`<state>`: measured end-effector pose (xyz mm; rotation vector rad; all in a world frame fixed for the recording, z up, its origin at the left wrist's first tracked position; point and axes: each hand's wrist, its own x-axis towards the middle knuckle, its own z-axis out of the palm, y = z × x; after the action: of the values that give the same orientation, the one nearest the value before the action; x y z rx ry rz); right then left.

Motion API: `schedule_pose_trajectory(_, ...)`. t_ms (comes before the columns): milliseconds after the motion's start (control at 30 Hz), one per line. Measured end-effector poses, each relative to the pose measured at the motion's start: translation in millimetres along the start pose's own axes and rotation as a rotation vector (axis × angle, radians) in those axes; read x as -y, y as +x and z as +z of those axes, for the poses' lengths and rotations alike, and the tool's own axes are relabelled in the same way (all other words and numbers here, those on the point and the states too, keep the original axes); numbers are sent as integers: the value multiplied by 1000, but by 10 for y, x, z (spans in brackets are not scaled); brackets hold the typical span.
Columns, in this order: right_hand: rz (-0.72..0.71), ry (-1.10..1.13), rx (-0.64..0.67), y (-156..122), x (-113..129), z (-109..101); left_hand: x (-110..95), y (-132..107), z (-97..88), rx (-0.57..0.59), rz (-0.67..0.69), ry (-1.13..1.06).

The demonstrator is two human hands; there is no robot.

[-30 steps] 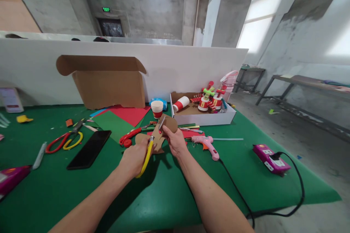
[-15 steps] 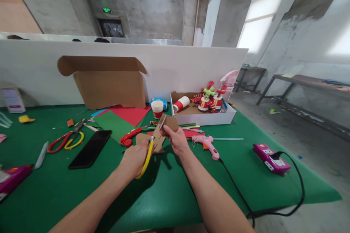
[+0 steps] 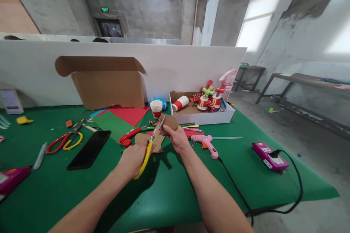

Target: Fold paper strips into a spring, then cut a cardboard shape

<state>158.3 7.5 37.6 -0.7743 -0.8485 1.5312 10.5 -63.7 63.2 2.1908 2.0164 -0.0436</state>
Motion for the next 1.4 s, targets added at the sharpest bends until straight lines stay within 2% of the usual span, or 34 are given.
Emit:
schedule_pose_trajectory(667,18,-108,88,51,125,-191,18,-29,-19,7,40,-26)
schedule_pose_trajectory(867,29,-132,78,68,151,-226,21,-17,-14,0,44,-50)
schedule_pose_trajectory(967,13,-60,28,58,101,-143,17,6,-7,-16,32,-80)
schedule_pose_trajectory(1067,-30,125,-77,38,2,-21,18,30,19,-38,21,-108)
schedule_pose_trajectory(1133,-49,182,-93,20,-58,51,14,38,44,-54,22,-116)
schedule_pose_trajectory(1400,-155,161,-192,18,-89,96,-58,24,62,-24,8,-97)
